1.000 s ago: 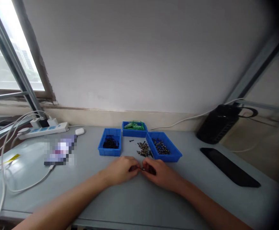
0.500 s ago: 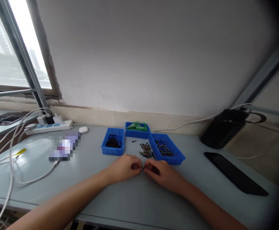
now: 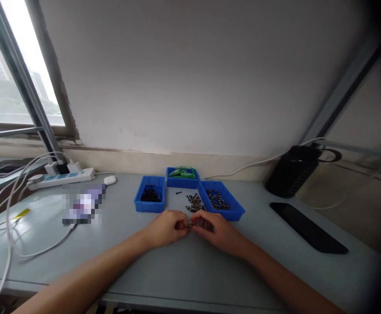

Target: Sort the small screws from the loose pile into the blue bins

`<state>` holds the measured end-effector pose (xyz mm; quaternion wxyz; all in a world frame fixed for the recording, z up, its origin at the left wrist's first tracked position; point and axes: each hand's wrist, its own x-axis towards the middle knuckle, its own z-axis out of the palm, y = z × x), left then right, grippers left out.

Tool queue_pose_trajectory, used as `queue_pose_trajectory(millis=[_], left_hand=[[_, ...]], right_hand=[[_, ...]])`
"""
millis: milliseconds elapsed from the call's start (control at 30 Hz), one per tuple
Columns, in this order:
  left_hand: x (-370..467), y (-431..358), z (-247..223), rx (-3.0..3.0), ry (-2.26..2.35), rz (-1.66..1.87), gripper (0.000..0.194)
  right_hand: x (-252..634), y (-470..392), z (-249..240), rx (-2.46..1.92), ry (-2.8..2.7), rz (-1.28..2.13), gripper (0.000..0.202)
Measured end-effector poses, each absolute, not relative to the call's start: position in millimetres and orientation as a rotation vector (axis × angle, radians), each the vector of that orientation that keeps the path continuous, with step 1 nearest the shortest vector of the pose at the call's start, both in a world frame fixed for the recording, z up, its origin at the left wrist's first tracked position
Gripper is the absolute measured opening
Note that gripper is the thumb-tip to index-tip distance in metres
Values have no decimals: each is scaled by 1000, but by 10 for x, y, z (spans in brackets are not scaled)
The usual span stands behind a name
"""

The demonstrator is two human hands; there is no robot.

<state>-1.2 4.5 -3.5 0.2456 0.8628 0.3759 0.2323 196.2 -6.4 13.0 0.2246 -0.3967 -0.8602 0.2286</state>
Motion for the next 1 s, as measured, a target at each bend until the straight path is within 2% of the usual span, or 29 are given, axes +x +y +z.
queue_pose_trajectory(millis=[300, 533, 1000], left_hand=[[-1, 36, -42, 2343, 1083, 638, 4], [0, 12, 3, 2338, 1030, 634, 10], [-16, 21, 21, 2322, 981, 607, 18]], right_hand=[[1930, -66, 98, -1088, -2432, 576, 18], [1946, -76, 108, -1099, -2441, 516, 14], [1967, -81, 120, -1087, -2451, 477, 20]])
